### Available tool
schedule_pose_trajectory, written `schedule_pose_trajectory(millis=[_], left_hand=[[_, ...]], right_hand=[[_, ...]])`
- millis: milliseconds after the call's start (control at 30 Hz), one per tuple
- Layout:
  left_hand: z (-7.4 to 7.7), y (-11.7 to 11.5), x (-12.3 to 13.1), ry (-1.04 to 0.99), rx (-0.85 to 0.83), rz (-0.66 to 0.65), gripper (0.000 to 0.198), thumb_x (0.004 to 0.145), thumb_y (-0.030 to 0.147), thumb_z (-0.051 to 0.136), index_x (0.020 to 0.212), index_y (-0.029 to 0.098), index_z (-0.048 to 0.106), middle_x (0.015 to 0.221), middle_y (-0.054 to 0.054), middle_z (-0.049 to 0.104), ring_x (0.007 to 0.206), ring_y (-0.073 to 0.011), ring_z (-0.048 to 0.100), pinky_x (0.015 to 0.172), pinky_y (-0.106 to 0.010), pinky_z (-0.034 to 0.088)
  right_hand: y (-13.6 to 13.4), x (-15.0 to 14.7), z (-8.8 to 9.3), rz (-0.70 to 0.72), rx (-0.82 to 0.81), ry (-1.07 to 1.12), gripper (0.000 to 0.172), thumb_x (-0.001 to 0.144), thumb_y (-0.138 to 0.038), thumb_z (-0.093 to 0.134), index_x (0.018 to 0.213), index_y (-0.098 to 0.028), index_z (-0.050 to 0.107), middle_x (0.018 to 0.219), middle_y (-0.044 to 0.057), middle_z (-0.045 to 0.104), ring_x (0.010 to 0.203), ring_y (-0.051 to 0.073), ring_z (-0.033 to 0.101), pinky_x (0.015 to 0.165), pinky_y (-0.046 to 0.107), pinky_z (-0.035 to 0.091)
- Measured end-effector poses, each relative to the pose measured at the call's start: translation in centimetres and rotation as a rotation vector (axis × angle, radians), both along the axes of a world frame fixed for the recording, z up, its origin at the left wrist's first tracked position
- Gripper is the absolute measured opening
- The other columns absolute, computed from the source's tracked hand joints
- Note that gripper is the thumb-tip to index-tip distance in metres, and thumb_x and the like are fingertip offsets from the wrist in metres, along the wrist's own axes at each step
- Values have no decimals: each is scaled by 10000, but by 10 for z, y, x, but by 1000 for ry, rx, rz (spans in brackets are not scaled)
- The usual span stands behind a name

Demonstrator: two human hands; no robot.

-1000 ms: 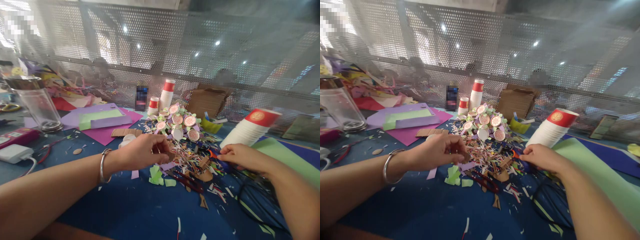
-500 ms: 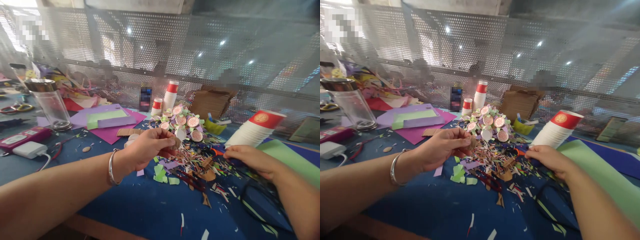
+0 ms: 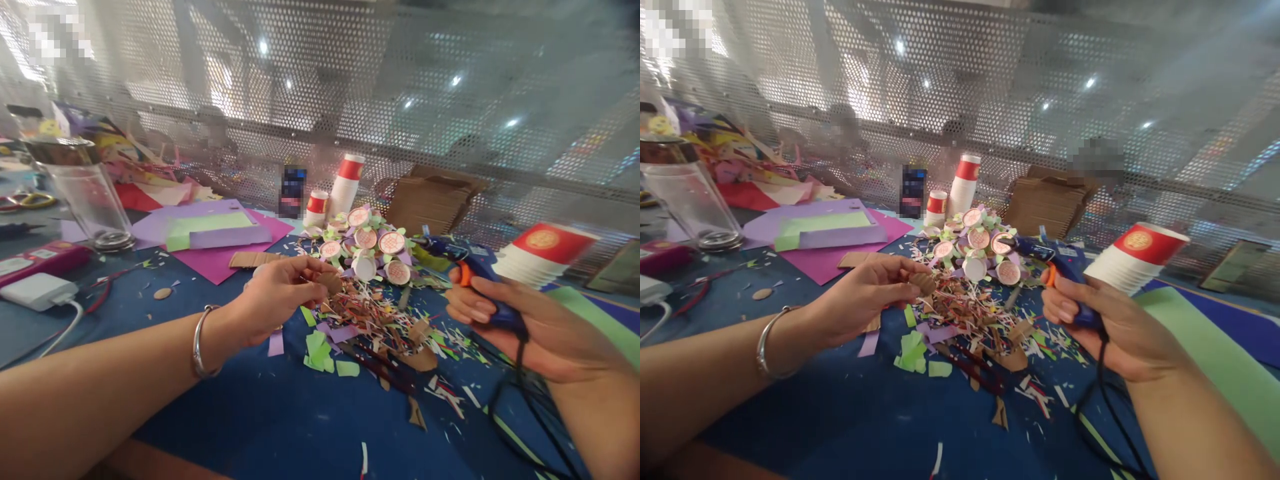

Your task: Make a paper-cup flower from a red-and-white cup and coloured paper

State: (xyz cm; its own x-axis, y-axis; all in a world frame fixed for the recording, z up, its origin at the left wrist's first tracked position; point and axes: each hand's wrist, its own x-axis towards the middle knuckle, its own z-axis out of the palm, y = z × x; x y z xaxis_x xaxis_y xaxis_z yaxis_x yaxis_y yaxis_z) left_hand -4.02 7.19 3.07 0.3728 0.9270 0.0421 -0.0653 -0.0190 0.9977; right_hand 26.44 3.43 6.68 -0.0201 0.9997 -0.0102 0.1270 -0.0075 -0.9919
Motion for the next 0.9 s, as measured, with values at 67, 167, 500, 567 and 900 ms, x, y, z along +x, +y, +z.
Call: schedule_pose_trajectory(millis=[67, 167, 500, 567, 900], left_hand=[[-1, 0, 0, 57, 38, 10, 280, 762, 171, 677, 1042, 167, 677, 828, 1, 626, 686, -92, 531, 652, -251, 440], [-3, 1, -1, 132, 78, 14, 307, 780, 211, 675, 1085, 179, 661, 884, -14, 647, 714, -104, 547, 623, -252, 430], [1, -5, 3, -81, -23, -15, 114, 764, 155, 701, 778, 157, 589, 814, 4, 650, 797, -103, 608, 721, -257, 442], [-1, -6, 4, -101, -57, -18, 83, 768, 154, 707, 790, 159, 627, 866, -12, 692, 900, -127, 646, 794, -267, 457], [-1, -3, 2, -130, -20, 4, 110, 780, 161, 743, 877, 119, 712, 865, -36, 725, 850, -123, 664, 877, -289, 506]], right_hand=[[-2, -8, -2, 20, 23, -1, 341, 855, -427, 677, 644, -238, 488, 596, -20, 336, 587, 164, 348, 551, 352, 369], [-6, -19, -2, 22, 50, 64, 244, 822, -396, 712, 733, -234, 552, 603, -27, 358, 590, 159, 375, 542, 341, 353], [-21, -42, 4, -9, 43, 232, 224, 722, -326, 794, 842, -251, 621, 821, 14, 567, 526, 93, 408, 431, 261, 304], [-23, -41, 3, 24, 34, 203, 235, 731, -366, 791, 847, -253, 621, 812, 18, 578, 498, 90, 400, 387, 253, 257], [-25, -49, -2, 64, 89, 71, 173, 728, -326, 785, 742, -232, 640, 748, -2, 633, 459, 78, 486, 402, 209, 372]])
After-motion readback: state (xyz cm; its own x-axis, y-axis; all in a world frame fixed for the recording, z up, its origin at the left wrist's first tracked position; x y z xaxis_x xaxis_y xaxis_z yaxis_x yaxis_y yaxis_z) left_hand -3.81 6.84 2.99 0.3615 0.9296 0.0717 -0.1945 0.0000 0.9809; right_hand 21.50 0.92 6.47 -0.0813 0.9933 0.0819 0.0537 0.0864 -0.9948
